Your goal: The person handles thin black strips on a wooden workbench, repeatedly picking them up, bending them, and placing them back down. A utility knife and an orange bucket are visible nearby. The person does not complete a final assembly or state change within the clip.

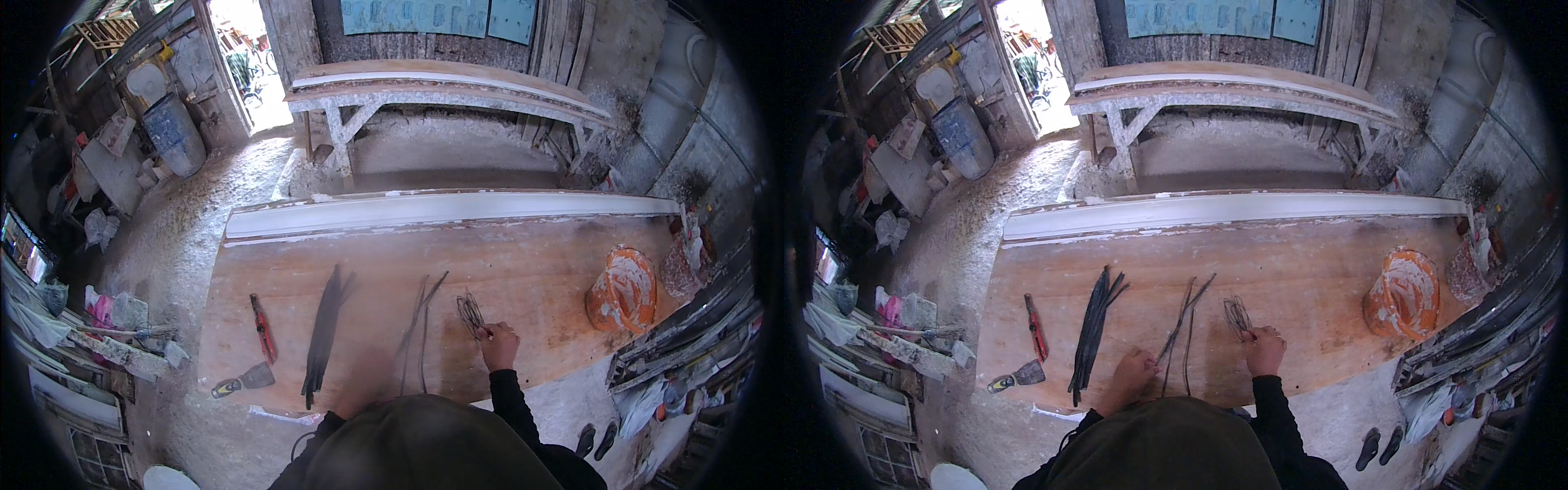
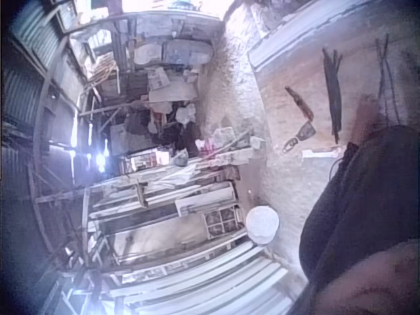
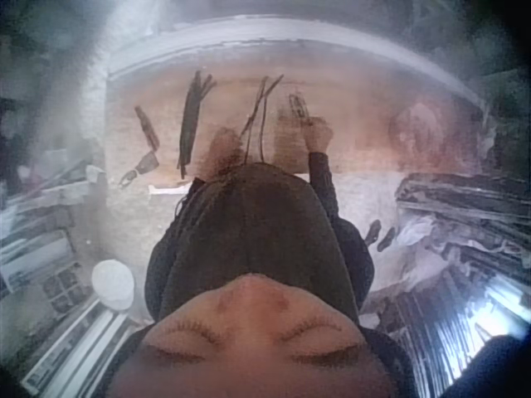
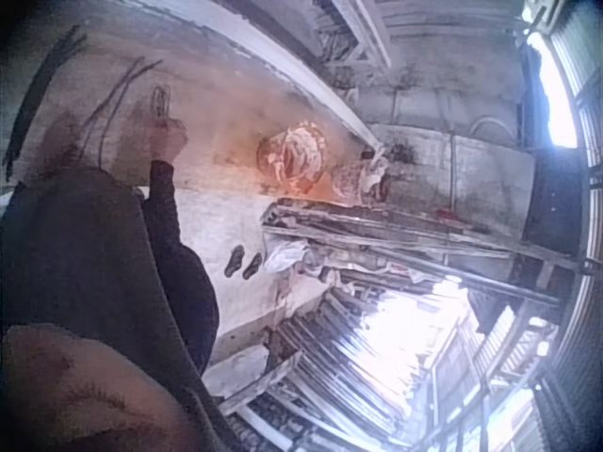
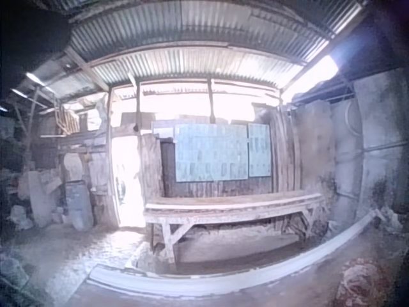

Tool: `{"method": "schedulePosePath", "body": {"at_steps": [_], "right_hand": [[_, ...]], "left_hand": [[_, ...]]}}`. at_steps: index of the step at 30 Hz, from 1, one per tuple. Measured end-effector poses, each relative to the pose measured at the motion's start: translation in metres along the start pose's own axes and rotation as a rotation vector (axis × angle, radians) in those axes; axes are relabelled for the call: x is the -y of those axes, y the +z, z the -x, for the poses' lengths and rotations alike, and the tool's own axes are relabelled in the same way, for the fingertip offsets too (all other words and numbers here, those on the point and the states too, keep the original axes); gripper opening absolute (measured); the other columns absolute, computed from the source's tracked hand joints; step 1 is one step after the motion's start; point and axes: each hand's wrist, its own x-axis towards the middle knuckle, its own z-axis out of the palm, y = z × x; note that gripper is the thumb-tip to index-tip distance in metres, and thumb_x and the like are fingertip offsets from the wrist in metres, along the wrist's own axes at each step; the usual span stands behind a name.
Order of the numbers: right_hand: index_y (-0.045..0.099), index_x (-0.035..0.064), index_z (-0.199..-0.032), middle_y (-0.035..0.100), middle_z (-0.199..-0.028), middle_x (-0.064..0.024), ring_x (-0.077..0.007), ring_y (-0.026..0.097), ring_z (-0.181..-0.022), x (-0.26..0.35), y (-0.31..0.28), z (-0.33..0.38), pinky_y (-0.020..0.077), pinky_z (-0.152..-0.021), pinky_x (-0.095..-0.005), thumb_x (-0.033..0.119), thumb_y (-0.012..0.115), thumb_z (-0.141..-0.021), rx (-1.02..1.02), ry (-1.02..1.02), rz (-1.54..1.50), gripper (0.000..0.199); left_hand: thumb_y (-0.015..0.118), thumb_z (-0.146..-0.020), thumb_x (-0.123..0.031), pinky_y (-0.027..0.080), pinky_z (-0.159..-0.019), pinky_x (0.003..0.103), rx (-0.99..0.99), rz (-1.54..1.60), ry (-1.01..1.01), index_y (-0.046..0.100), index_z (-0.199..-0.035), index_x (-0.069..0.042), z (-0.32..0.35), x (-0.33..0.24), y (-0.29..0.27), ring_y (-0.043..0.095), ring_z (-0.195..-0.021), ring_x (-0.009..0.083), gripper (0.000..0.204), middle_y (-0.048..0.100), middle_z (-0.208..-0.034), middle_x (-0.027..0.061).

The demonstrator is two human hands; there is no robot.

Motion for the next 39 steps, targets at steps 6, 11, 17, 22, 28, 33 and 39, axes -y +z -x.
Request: {"method": "schedulePosePath", "body": {"at_steps": [6, 11, 17, 22, 28, 33, 39], "right_hand": [[0.064, 0.0149, -0.09, 0.057, -0.093, -0.0052, -0.0265, 0.052, -0.091, 0.008, -0.003, 0.002, 0.0379, -0.077, -0.0427, 0.022, 0.067, -0.069, -0.007, -0.022, -0.084, 0.023], [0.054, 0.016, -0.109, 0.053, -0.11, -0.006, -0.0274, 0.049, -0.102, 0.072, -0.018, 0.011, 0.0296, -0.09, -0.0455, 0.023, 0.066, -0.07, 0.014, -0.507, -0.13, 0.041], [0.056, 0.0137, -0.103, 0.058, -0.098, -0.0076, -0.0235, 0.054, -0.091, 0.102, -0.034, 0.019, 0.0247, -0.095, -0.0466, 0.025, 0.06, -0.079, 0.417, -0.692, -0.2, 0.027], [0.054, 0.0075, -0.087, 0.055, -0.072, -0.0041, -0.0125, 0.052, -0.071, 0.097, -0.066, 0.001, 0.0388, -0.074, -0.0273, 0.026, 0.056, -0.085, 0.88, -0.373, -0.687, 0.019], [0.053, 0.0065, -0.079, 0.043, -0.065, 0.0016, -0.0081, 0.042, -0.063, 0.063, -0.072, -0.007, 0.0365, -0.059, -0.0235, 0.029, 0.051, -0.088, 0.987, -0.284, -0.89, 0.024], [0.054, 0.0071, -0.078, 0.043, -0.063, 0.0037, -0.0071, 0.039, -0.059, 0.049, -0.096, -0.007, 0.0337, -0.056, -0.0215, 0.031, 0.047, -0.09, 1.02, -0.025, -1.1, 0.027], [0.057, 0.0024, -0.087, 0.053, -0.067, 0.0002, -0.0088, 0.049, -0.06, 0.039, -0.093, -0.008, 0.0371, -0.057, -0.0215, 0.023, 0.05, -0.088, 0.887, 0.01, -1.387, 0.022]], "left_hand": [[0.06, -0.072, -0.017, 0.045, -0.068, 0.039, -0.073, 0.045, -0.093, 0.06, -0.081, -0.003, 0.002, -0.007, -0.003, 0.054, -0.079, 0.0318, 0.016, 0.056, -0.082, 0.0151], [0.06, -0.073, -0.015, 0.045, -0.067, 0.038, -0.153, 0.02, -0.089, 0.059, -0.08, -0.003, 0.011, -0.02, -0.039, 0.057, -0.078, 0.0301, 0.014, 0.059, -0.083, 0.0124], [0.059, -0.076, -0.007, 0.046, -0.066, 0.033, -0.16, 0.162, 0.072, 0.058, -0.084, -0.003, 0.009, -0.052, -0.1, 0.059, -0.076, 0.0271, 0.009, 0.06, -0.081, 0.0115], [0.059, -0.077, -0.003, 0.046, -0.063, 0.029, -0.34, 0.3, -0.059, 0.058, -0.084, -0.003, 0.023, -0.026, -0.115, 0.059, -0.073, 0.0226, 0.007, 0.059, -0.078, 0.0104], [0.06, -0.075, -0.002, 0.046, -0.064, 0.029, -0.382, 0.298, -0.118, 0.058, -0.083, -0.002, 0.027, -0.024, -0.125, 0.059, -0.072, 0.0217, 0.008, 0.06, -0.078, 0.0104], [0.059, -0.075, -0.008, 0.046, -0.067, 0.035, -0.363, 0.312, -0.124, 0.061, -0.085, -0.005, 0.031, -0.01, -0.122, 0.058, -0.078, 0.0306, 0.01, 0.06, -0.083, 0.0136], [0.061, -0.074, -0.003, 0.046, -0.064, 0.029, -0.366, 0.3, -0.094, 0.062, -0.082, -0.003, 0.033, 0.004, -0.108, 0.06, -0.073, 0.0218, 0.008, 0.061, -0.076, 0.0098]]}}
